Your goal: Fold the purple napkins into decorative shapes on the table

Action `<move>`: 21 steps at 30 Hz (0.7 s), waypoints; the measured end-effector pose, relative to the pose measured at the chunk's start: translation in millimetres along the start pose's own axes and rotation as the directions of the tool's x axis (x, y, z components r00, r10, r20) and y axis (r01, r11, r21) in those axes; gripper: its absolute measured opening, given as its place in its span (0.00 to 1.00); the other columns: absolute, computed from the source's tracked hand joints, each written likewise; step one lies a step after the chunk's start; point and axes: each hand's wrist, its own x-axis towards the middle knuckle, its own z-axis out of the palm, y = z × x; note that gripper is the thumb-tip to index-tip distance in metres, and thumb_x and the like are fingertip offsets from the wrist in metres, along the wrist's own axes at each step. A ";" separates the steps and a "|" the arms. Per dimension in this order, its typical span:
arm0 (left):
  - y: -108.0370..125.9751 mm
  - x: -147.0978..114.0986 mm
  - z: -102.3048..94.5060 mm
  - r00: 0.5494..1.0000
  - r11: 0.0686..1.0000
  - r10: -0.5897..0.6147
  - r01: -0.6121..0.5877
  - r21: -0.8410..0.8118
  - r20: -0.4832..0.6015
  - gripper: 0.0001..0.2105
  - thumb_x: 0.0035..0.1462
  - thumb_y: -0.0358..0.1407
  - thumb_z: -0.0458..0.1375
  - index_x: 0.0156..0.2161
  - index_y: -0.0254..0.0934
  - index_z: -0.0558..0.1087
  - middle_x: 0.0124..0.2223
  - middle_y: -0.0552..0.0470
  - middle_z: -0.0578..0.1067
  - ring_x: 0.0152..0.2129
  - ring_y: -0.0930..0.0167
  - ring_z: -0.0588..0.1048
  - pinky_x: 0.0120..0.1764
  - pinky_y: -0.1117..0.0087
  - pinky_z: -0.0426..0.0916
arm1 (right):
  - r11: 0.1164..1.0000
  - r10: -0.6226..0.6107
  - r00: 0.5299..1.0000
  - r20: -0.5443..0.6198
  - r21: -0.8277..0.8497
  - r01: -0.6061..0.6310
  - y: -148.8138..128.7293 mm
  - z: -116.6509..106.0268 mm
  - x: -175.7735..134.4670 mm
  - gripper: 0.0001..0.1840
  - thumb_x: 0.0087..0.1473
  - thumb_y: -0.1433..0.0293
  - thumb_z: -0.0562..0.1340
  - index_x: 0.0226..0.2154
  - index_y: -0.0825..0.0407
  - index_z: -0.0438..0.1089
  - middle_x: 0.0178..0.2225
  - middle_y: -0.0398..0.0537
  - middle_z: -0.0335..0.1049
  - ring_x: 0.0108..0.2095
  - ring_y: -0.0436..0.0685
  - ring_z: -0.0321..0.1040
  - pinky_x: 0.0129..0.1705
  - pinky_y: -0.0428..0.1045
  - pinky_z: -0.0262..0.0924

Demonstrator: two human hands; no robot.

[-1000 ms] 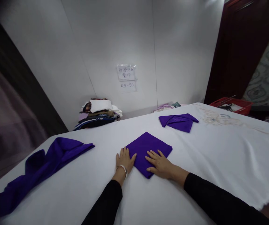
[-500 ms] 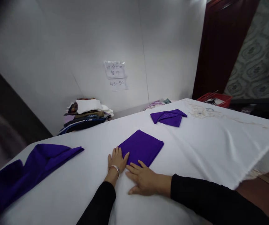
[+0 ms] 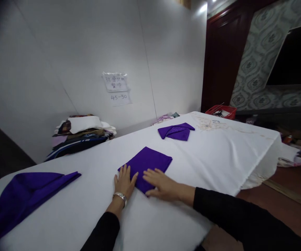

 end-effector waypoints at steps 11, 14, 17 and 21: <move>50.9 -69.1 -0.6 0.938 0.923 0.342 -0.348 -0.167 -0.063 0.09 0.53 0.36 0.50 0.38 0.38 0.69 0.40 0.50 0.71 0.39 0.67 0.66 0.42 0.65 0.58 | 0.771 0.586 0.714 -0.384 -0.009 -0.637 115.9 -23.7 -7.0 0.18 0.54 0.67 0.51 0.44 0.55 0.67 0.46 0.53 0.67 0.46 0.57 0.63 0.48 0.51 0.54; 49.1 -66.8 -2.1 0.952 0.943 0.295 -0.303 -0.135 -0.077 0.06 0.53 0.33 0.49 0.33 0.38 0.69 0.35 0.51 0.70 0.35 0.67 0.66 0.38 0.65 0.58 | 0.732 0.624 0.667 -0.406 0.005 -0.682 115.4 -22.0 0.9 0.15 0.52 0.67 0.51 0.37 0.54 0.69 0.40 0.51 0.70 0.42 0.57 0.65 0.45 0.51 0.54; 48.1 -64.9 -2.2 0.956 0.950 0.283 -0.291 -0.116 -0.081 0.06 0.53 0.33 0.49 0.31 0.38 0.68 0.35 0.51 0.70 0.35 0.67 0.65 0.37 0.65 0.57 | 0.704 0.646 0.631 -0.428 0.015 -0.710 115.0 -19.5 8.8 0.12 0.51 0.68 0.52 0.32 0.54 0.69 0.38 0.51 0.70 0.41 0.58 0.64 0.46 0.52 0.51; 47.9 -64.9 -0.4 0.954 0.948 0.284 -0.295 -0.121 -0.098 0.07 0.54 0.33 0.49 0.30 0.39 0.68 0.34 0.51 0.70 0.34 0.67 0.66 0.35 0.66 0.56 | 0.696 0.655 0.617 -0.436 0.029 -0.718 116.0 -17.2 14.2 0.09 0.48 0.72 0.52 0.28 0.53 0.67 0.37 0.50 0.70 0.42 0.57 0.63 0.49 0.54 0.46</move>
